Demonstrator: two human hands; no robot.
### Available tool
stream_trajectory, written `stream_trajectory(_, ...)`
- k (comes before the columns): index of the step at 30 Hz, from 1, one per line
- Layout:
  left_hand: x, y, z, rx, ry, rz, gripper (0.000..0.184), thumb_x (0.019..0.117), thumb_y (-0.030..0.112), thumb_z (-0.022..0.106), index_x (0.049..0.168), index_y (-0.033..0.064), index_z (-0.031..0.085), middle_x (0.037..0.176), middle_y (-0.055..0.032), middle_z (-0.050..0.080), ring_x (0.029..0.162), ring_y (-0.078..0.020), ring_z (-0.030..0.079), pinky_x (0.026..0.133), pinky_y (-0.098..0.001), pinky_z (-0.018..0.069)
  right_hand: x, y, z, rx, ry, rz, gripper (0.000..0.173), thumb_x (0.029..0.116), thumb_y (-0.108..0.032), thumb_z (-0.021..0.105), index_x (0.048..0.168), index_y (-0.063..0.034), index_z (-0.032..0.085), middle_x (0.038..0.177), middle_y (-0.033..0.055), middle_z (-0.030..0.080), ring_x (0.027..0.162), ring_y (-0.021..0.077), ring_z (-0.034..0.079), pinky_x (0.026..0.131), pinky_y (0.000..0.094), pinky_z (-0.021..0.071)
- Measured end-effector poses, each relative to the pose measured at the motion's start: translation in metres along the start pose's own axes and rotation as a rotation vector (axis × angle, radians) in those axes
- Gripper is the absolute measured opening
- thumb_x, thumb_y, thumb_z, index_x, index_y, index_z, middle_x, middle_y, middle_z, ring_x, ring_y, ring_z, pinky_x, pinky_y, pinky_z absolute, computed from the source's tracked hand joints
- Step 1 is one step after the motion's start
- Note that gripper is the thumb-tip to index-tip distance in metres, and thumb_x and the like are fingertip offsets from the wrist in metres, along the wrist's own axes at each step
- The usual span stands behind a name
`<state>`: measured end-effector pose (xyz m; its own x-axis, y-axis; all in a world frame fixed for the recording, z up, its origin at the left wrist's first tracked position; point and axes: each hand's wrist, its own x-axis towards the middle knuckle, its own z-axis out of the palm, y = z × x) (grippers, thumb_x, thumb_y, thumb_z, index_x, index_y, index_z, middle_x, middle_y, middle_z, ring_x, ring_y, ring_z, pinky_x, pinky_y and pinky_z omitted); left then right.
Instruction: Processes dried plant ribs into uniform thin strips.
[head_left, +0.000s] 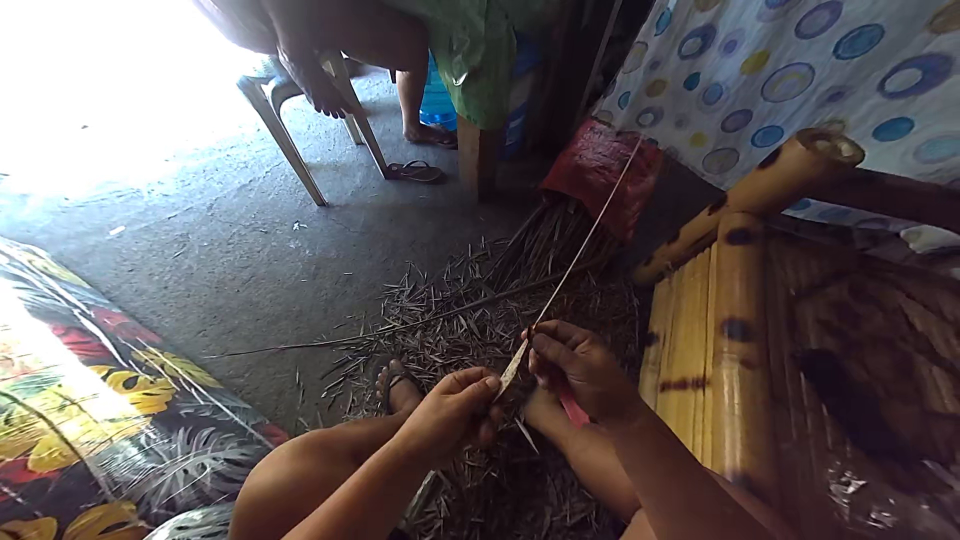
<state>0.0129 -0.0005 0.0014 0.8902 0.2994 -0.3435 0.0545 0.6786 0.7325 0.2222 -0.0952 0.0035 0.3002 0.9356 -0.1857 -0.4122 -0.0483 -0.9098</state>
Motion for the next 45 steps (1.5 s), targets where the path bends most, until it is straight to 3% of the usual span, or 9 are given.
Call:
stream_trajectory(2,0.000,-0.001,0.000,-0.023,0.004,0.013,0.022,0.1082,0.019,0.044,0.101,0.0076,0.061,0.076,-0.0005,0.060,0.054,-0.0044,0.054,0.050,-0.0178,0.0477,0.000,0.001,0.000,-0.028,0.036,0.022,0.015,0.1047,-0.010,0.054,0.103,0.0014,0.064,0.074,0.0081,0.067,0.055,0.0114,0.061,0.049,0.0238,0.0528)
stream_trajectory(4,0.001,-0.003,-0.001,-0.038,0.018,0.021,0.022,0.1085,0.020,0.044,0.100,0.0076,0.061,0.074,0.0002,0.059,0.054,-0.0042,0.053,0.049,-0.0175,0.0472,-0.007,0.001,0.002,-0.122,-0.091,0.065,0.016,0.1031,-0.015,0.056,0.098,-0.0027,0.066,0.074,0.0046,0.068,0.056,0.0098,0.061,0.051,0.0239,0.0531)
stream_trajectory(7,0.000,-0.002,-0.001,-0.053,0.053,0.034,0.023,0.1089,0.020,0.044,0.099,0.0085,0.061,0.071,0.0017,0.057,0.052,-0.0034,0.051,0.049,-0.0172,0.0457,-0.014,0.009,0.014,-0.138,-0.348,0.149,0.018,0.1026,-0.021,0.061,0.097,-0.0053,0.067,0.072,0.0028,0.068,0.055,0.0084,0.061,0.050,0.0238,0.0520)
stream_trajectory(11,0.001,-0.002,-0.002,-0.045,0.059,0.023,0.023,0.1093,0.021,0.043,0.100,0.0088,0.060,0.070,0.0026,0.054,0.050,-0.0031,0.048,0.047,-0.0172,0.0434,-0.012,0.013,0.010,-0.124,-0.363,0.113,0.016,0.1019,-0.018,0.063,0.096,-0.0040,0.068,0.071,0.0032,0.068,0.055,0.0089,0.061,0.050,0.0237,0.0521)
stream_trajectory(21,-0.001,0.000,-0.001,0.027,-0.010,0.024,0.022,0.1083,0.021,0.047,0.097,0.0096,0.062,0.066,0.0039,0.051,0.049,-0.0025,0.044,0.045,-0.0170,0.0395,-0.001,0.002,-0.005,-0.095,-0.114,0.012,0.014,0.1027,-0.013,0.059,0.097,-0.0022,0.066,0.073,0.0054,0.068,0.055,0.0096,0.061,0.050,0.0234,0.0524)
stream_trajectory(29,0.000,-0.002,-0.001,0.057,0.027,-0.012,0.023,0.1081,0.020,0.048,0.097,0.0075,0.063,0.067,0.0024,0.053,0.048,-0.0032,0.045,0.045,-0.0173,0.0408,0.010,-0.003,-0.014,0.032,0.126,-0.063,0.024,0.1061,-0.010,0.051,0.123,0.0034,0.062,0.074,0.0066,0.065,0.055,0.0109,0.060,0.049,0.0242,0.0534)
stream_trajectory(36,-0.002,-0.007,-0.001,0.063,-0.008,-0.080,0.021,0.1070,0.018,0.045,0.101,0.0066,0.062,0.078,-0.0023,0.063,0.056,-0.0052,0.056,0.051,-0.0187,0.0484,0.013,-0.013,-0.023,0.077,0.181,-0.100,0.019,0.1079,-0.011,0.047,0.111,0.0011,0.062,0.073,0.0086,0.066,0.053,0.0113,0.060,0.048,0.0239,0.0528)
stream_trajectory(41,0.000,-0.006,0.002,-0.012,0.035,-0.035,0.022,0.1052,0.021,0.043,0.094,0.0111,0.060,0.068,0.0028,0.054,0.049,-0.0030,0.048,0.046,-0.0169,0.0427,0.001,-0.005,-0.006,-0.033,0.022,0.023,0.021,0.1050,-0.013,0.053,0.116,0.0019,0.063,0.074,0.0057,0.066,0.056,0.0109,0.060,0.051,0.0247,0.0531)
stream_trajectory(45,0.000,-0.006,-0.001,-0.009,0.076,0.027,0.023,0.1051,0.020,0.044,0.090,0.0118,0.060,0.065,0.0049,0.050,0.047,-0.0021,0.044,0.044,-0.0166,0.0396,-0.010,0.005,0.012,-0.087,-0.202,0.165,0.017,0.1034,-0.019,0.058,0.098,-0.0045,0.065,0.072,0.0048,0.068,0.054,0.0101,0.061,0.050,0.0242,0.0528)
